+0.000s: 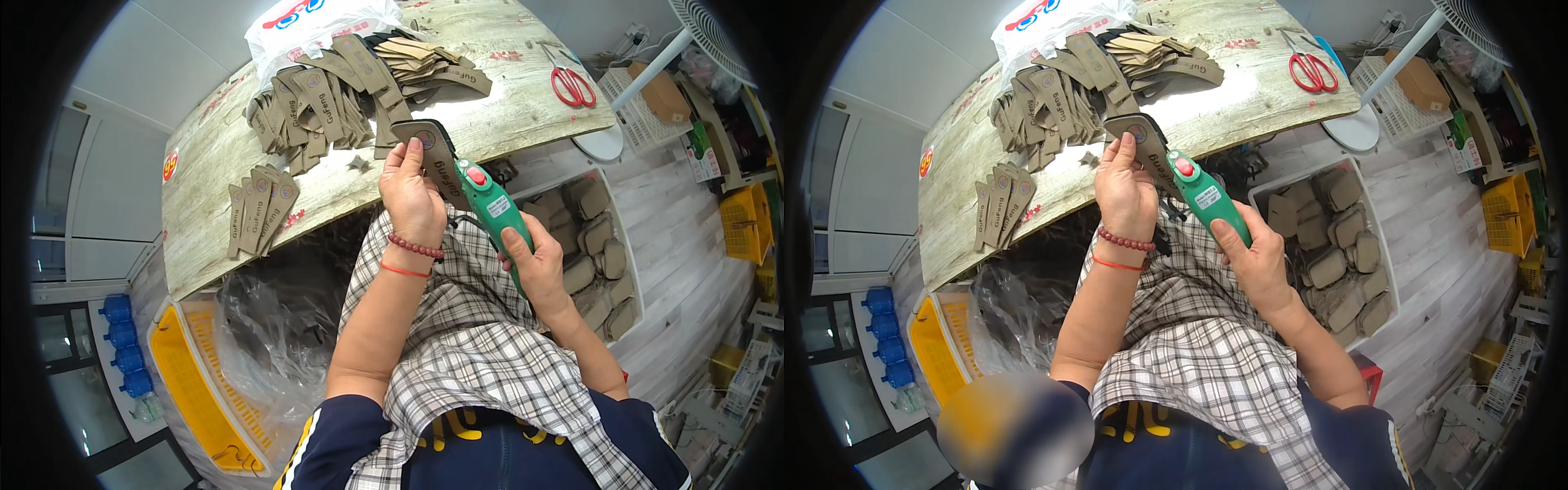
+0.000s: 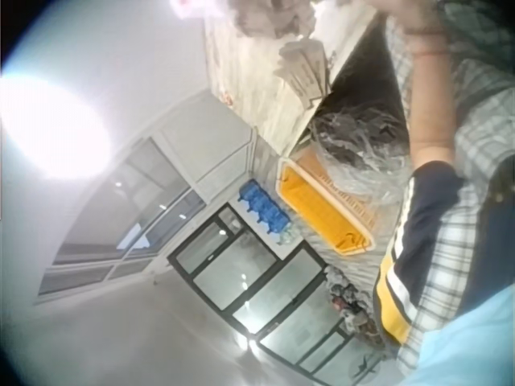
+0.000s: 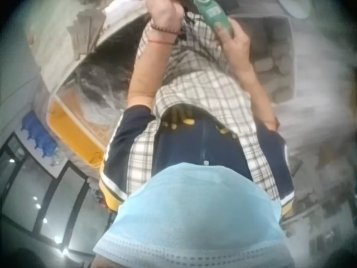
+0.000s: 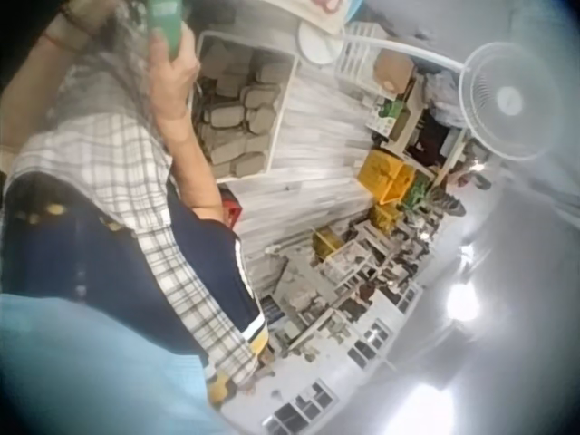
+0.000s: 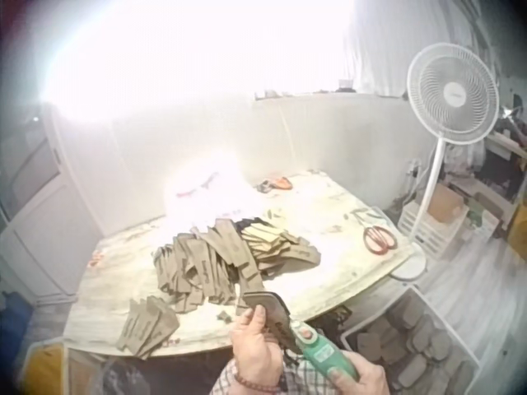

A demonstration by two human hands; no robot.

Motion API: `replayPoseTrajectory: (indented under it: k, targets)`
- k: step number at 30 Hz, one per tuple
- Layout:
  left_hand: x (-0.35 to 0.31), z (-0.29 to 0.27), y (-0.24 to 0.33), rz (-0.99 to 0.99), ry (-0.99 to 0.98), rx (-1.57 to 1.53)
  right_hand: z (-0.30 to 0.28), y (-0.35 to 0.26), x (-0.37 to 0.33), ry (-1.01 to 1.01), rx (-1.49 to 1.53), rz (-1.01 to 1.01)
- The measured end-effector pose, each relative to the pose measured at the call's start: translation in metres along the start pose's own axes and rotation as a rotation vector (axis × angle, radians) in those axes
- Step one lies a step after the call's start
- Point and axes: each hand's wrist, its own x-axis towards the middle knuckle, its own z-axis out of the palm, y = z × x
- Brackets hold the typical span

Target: The person retrieves cardboard tags from a plastic bag and uses a green rotary tool to trim the edges of each tag one by one. The trimmed tags are placed on the table as the person continues processing the batch.

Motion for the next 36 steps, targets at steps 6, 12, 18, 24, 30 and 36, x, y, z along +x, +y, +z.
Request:
replayPoseTrajectory:
  k: [6,12,18,24,30,36]
  targets:
    - [-0.009,0.001,-0.001,-0.024,-0.018,0.055,-0.001,0.000,0.000,0.000,0.010,-0.003]
    - [-0.020,0.001,-0.001,-0.081,-0.047,0.083,-0.004,-0.006,0.003,0.001,0.022,-0.010]
    - [-0.018,-0.005,0.005,0.090,-0.017,0.284,-0.011,-0.005,0.003,-0.067,0.000,-0.004]
    - [-0.014,-0.005,0.023,0.199,-0.068,0.515,-0.011,-0.002,0.003,-0.083,-0.001,-0.031]
    - [-0.010,-0.014,0.029,0.221,-0.142,0.745,-0.009,-0.003,0.005,-0.085,0.017,-0.049]
    - [-0.014,-0.010,0.034,0.239,-0.239,0.922,-0.011,-0.006,0.009,-0.082,0.022,-0.058]
